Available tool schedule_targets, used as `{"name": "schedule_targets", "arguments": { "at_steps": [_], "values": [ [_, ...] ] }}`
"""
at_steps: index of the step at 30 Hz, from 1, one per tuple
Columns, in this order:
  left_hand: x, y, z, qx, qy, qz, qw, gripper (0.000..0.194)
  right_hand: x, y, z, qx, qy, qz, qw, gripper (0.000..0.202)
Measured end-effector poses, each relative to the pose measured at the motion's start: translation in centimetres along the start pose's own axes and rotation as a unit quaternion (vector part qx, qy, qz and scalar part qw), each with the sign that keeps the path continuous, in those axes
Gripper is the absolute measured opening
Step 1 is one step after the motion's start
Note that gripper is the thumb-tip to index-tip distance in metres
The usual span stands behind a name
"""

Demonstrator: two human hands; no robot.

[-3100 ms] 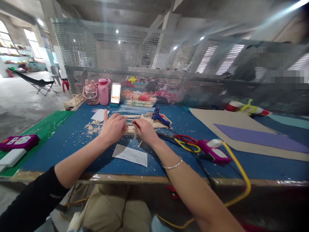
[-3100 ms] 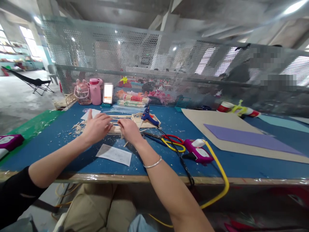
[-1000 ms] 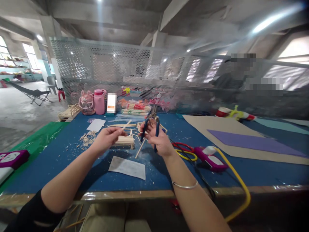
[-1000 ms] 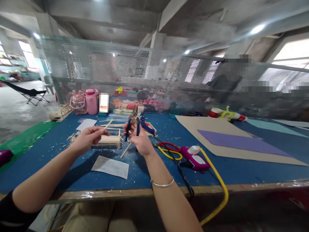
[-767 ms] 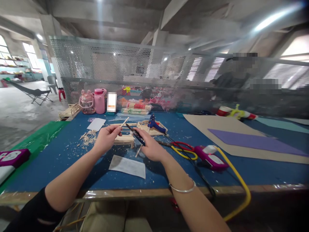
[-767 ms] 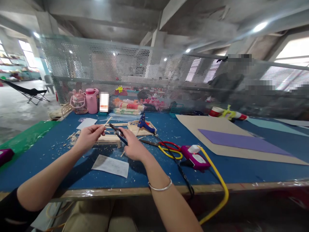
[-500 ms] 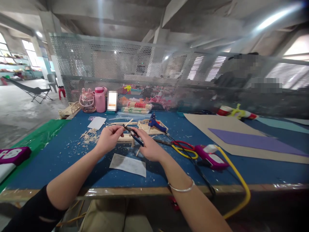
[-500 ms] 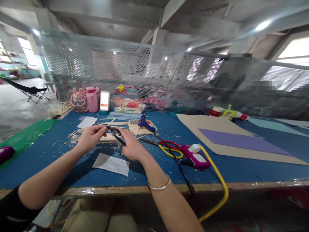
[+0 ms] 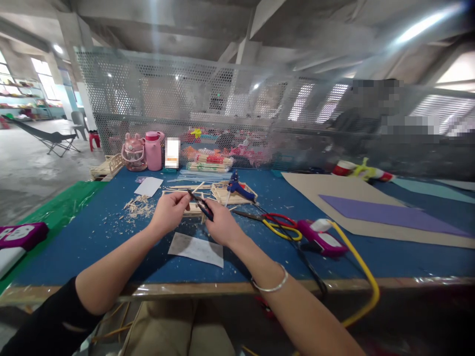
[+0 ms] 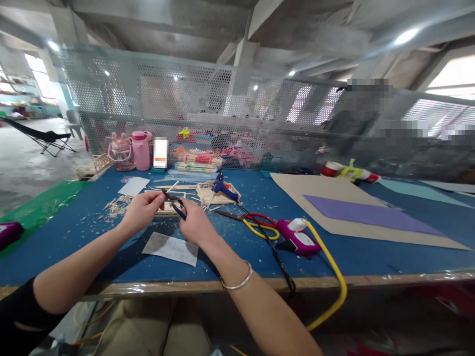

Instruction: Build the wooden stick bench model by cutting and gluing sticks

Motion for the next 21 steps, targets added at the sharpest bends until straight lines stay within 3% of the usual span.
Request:
{"name": "schedule_targets", "arguments": {
  "at_steps": [7, 18, 21],
  "values": [
    [-0.3, 0.8, 0.0, 0.005, 0.023, 0.027, 0.999, 0.033, 0.8, -0.2, 0.3, 0.046, 0.074, 0.048, 0.995, 0.054],
    [-0.6, 1.1, 0.1, 0.003, 0.038, 0.022, 0.999, 0.031, 0.7, -0.8, 0.5, 0.044, 0.095, 0.109, 0.988, 0.056],
    [-0.5, 0.8, 0.1, -0.023, 0.042, 0.024, 0.999, 0.031, 0.1, -1.0, 0.5, 0.050, 0.093, 0.162, 0.981, 0.055]
  ]
}}
Point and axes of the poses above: each hand's wrist, its own z-axis away from the middle knuckle, its own x-axis out of the palm, y = z × x, the point moved 5 cm from there along -z, towards the middle knuckle, and after that the axes turned 12 degrees about z, right-handed, at the moved point
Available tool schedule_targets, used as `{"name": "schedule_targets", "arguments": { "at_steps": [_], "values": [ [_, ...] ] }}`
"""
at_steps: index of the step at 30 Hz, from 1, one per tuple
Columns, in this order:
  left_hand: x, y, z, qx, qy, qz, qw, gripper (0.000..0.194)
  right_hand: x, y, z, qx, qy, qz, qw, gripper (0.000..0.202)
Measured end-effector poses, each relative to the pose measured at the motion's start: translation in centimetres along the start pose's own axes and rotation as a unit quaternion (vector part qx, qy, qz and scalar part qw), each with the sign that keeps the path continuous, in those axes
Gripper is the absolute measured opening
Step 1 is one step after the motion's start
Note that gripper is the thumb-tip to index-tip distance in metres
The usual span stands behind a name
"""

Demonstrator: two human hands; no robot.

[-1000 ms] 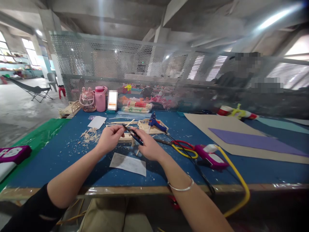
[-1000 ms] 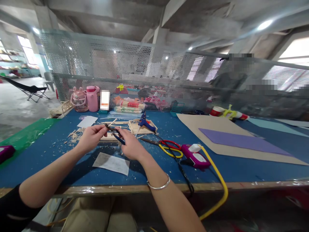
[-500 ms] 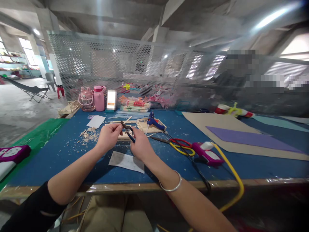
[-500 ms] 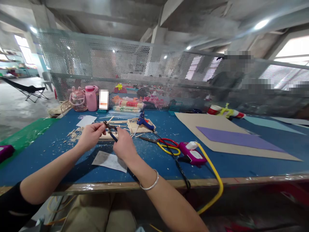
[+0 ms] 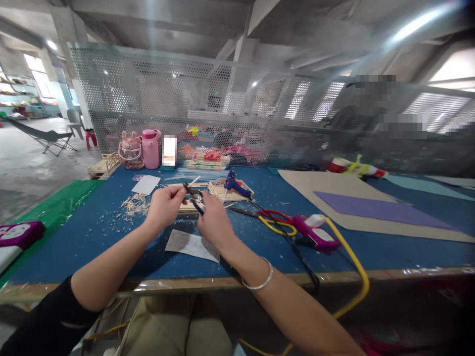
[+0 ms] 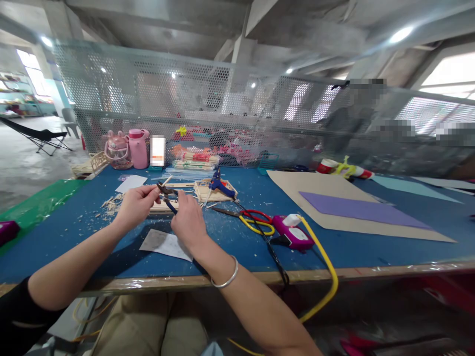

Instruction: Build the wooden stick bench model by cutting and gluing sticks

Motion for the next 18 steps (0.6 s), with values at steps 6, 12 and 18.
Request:
{"name": "schedule_targets", "arguments": {
  "at_steps": [6, 12, 18],
  "values": [
    [0.3, 0.1, 0.0, -0.020, -0.022, -0.010, 0.999, 0.033, 0.2, 0.4, -0.7, -0.030, -0.012, -0.042, 0.999, 0.050],
    [0.1, -0.1, 0.0, -0.008, -0.060, 0.005, 0.998, 0.034, -0.6, 4.2, -1.7, 0.068, -0.135, -0.216, 0.965, 0.037],
    [0.0, -1.1, -0.4, -0.014, -0.056, 0.011, 0.998, 0.034, -3.9, 8.2, 2.9, 0.081, -0.249, 0.058, 0.963, 0.048]
  ]
}}
Point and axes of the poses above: each hand's wrist, its own z-axis away from the middle knuckle, its own x-axis out of the palm, y = z × x, the point moved 5 cm from there along -z, towards the middle knuckle, and after that the axes turned 12 degrees about z, right-handed, at the moved point
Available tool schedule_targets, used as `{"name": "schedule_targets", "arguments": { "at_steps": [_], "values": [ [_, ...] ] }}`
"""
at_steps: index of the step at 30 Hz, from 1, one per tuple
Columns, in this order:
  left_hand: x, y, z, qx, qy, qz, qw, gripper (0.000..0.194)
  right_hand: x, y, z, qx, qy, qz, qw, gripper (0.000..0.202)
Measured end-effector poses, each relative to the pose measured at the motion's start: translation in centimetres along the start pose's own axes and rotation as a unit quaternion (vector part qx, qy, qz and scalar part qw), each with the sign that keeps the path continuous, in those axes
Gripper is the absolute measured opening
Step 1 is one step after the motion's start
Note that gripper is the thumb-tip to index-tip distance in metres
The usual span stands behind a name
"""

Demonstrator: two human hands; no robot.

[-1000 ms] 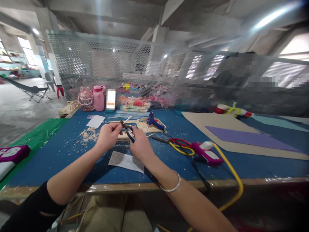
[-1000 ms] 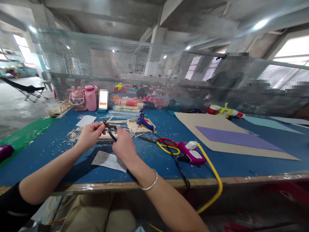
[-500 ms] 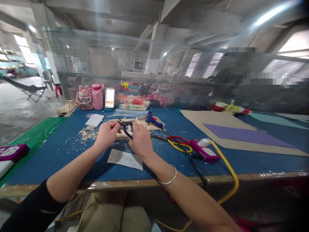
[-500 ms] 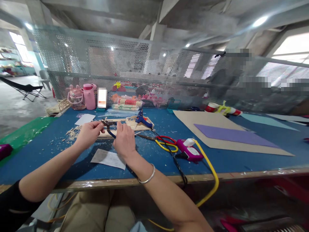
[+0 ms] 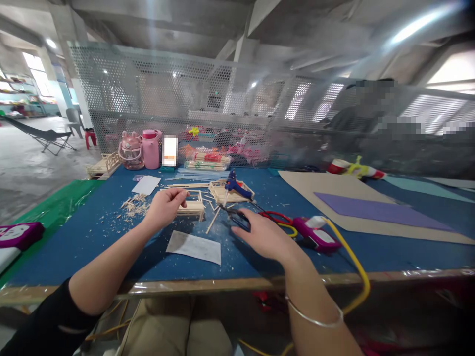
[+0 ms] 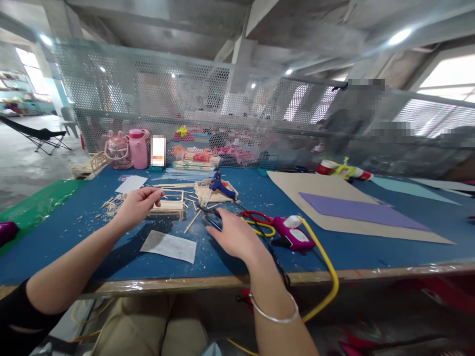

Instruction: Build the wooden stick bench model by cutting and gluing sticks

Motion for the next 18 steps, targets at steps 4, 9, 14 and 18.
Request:
{"name": "schedule_targets", "arguments": {
  "at_steps": [4, 9, 14, 18],
  "values": [
    [0.3, -0.3, -0.2, 0.024, -0.006, -0.002, 1.000, 0.034, 2.6, 1.7, 1.4, 0.087, -0.005, 0.135, 0.987, 0.052],
    [1.1, 0.4, 0.3, 0.111, -0.056, -0.101, 0.987, 0.030, 3.2, 1.1, 0.2, 0.143, 0.058, 0.172, 0.973, 0.049],
    [2.4, 1.9, 0.8, 0.212, -0.077, -0.179, 0.958, 0.032, -0.7, -3.5, -1.2, -0.051, 0.172, -0.086, 0.980, 0.037],
    [3.1, 2.6, 0.4, 0.275, -0.066, -0.194, 0.939, 0.030, -2.2, -6.5, -3.8, -0.150, 0.125, -0.184, 0.963, 0.029]
  ]
}}
Point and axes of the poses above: each hand's wrist, its own z-axis away from the middle knuckle, its own x-axis out of the palm, y = z × x, the point moved 5 cm from there along -z, towards the middle knuckle, and after that the axes turned 12 degrees about z, right-handed, at the moved point
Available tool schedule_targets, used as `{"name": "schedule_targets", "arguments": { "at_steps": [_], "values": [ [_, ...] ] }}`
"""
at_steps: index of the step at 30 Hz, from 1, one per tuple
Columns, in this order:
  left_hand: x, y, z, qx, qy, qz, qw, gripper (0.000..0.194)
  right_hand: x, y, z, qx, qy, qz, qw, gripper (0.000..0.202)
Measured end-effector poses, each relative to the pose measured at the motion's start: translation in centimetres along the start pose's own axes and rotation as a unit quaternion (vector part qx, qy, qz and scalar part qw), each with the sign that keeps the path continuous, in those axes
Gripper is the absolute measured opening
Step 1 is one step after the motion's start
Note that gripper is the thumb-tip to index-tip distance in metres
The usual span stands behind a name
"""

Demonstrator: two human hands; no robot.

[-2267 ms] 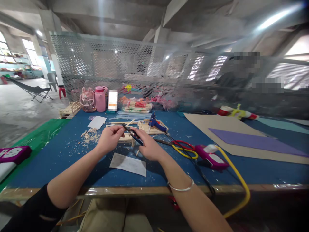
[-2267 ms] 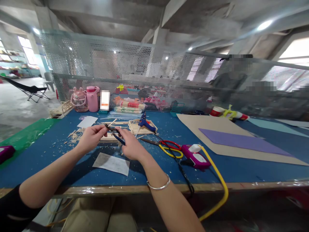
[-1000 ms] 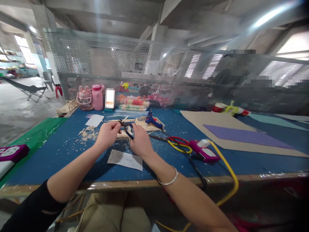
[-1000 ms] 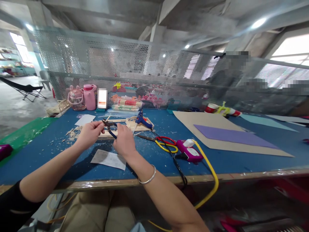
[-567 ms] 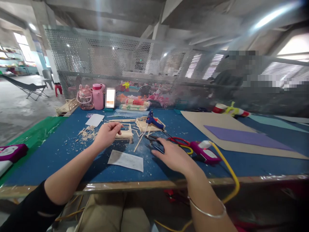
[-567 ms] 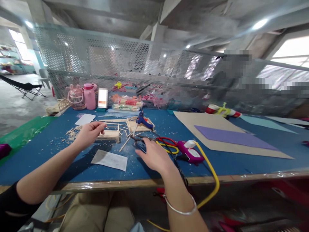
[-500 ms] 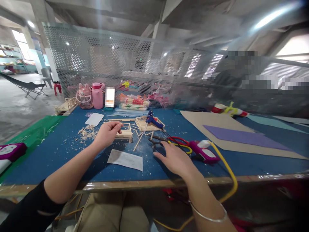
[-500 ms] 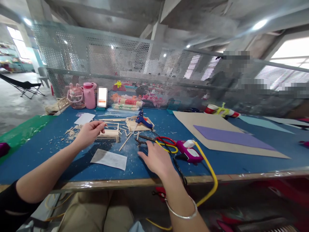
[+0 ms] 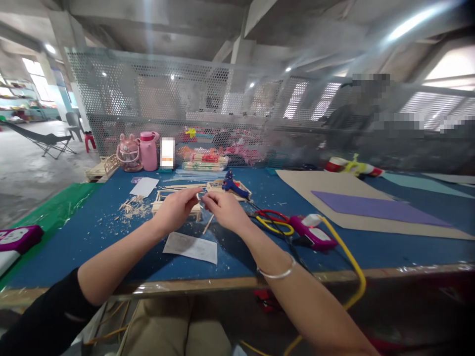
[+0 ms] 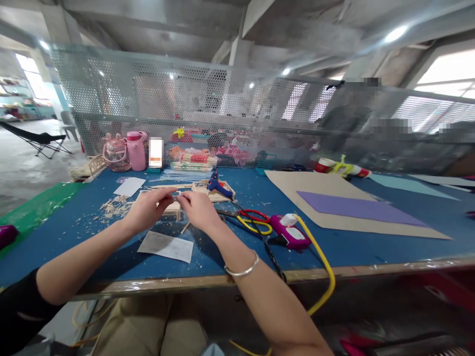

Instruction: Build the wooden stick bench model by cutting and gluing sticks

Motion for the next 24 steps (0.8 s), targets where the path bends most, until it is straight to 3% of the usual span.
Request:
{"name": "schedule_targets", "arguments": {
  "at_steps": [4, 7, 10, 11, 13, 17, 20, 22, 24],
  "values": [
    [-0.9, -1.2, -0.8, -0.027, 0.044, 0.022, 0.998, 0.024, 0.7, 0.4, -3.2, -0.035, -0.030, -0.061, 0.997, 0.020],
    [-3.3, -3.8, -1.1, -0.110, 0.154, 0.094, 0.977, 0.018, 1.6, 2.3, -4.4, -0.001, -0.031, -0.100, 0.994, 0.016],
    [-6.6, -7.6, -0.2, -0.193, 0.284, 0.112, 0.932, 0.026, 2.8, 4.6, -4.4, 0.048, -0.007, -0.119, 0.992, 0.019],
    [-7.5, -9.1, 0.3, -0.237, 0.295, 0.103, 0.920, 0.030, 3.3, 5.2, -4.3, 0.058, -0.004, -0.123, 0.991, 0.020],
    [-8.9, -11.9, 1.5, -0.321, 0.287, 0.067, 0.900, 0.033, 4.2, 6.0, -4.0, 0.065, -0.004, -0.128, 0.990, 0.021],
    [-10.4, -15.0, 3.8, -0.391, 0.261, 0.033, 0.882, 0.019, 5.2, 6.5, -3.9, 0.060, -0.014, -0.133, 0.989, 0.021],
    [-10.0, -15.4, 4.6, -0.415, 0.240, 0.059, 0.875, 0.023, 5.7, 6.4, -4.0, 0.051, -0.021, -0.123, 0.991, 0.022],
    [-9.2, -15.1, 4.8, -0.426, 0.232, 0.103, 0.868, 0.033, 5.8, 6.3, -4.1, 0.046, -0.022, -0.113, 0.992, 0.023],
    [-8.0, -14.8, 5.1, -0.447, 0.216, 0.164, 0.852, 0.029, 6.0, 6.2, -4.1, 0.039, -0.020, -0.104, 0.994, 0.024]
  ]
}}
Point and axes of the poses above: each hand's wrist, its own z-axis away from the middle knuckle, its own x-axis out of the palm, y = z × x, the point moved 5 cm from there along -z, towards the middle knuckle, and after that the axes turned 12 degrees about z, right-handed, at the moved point
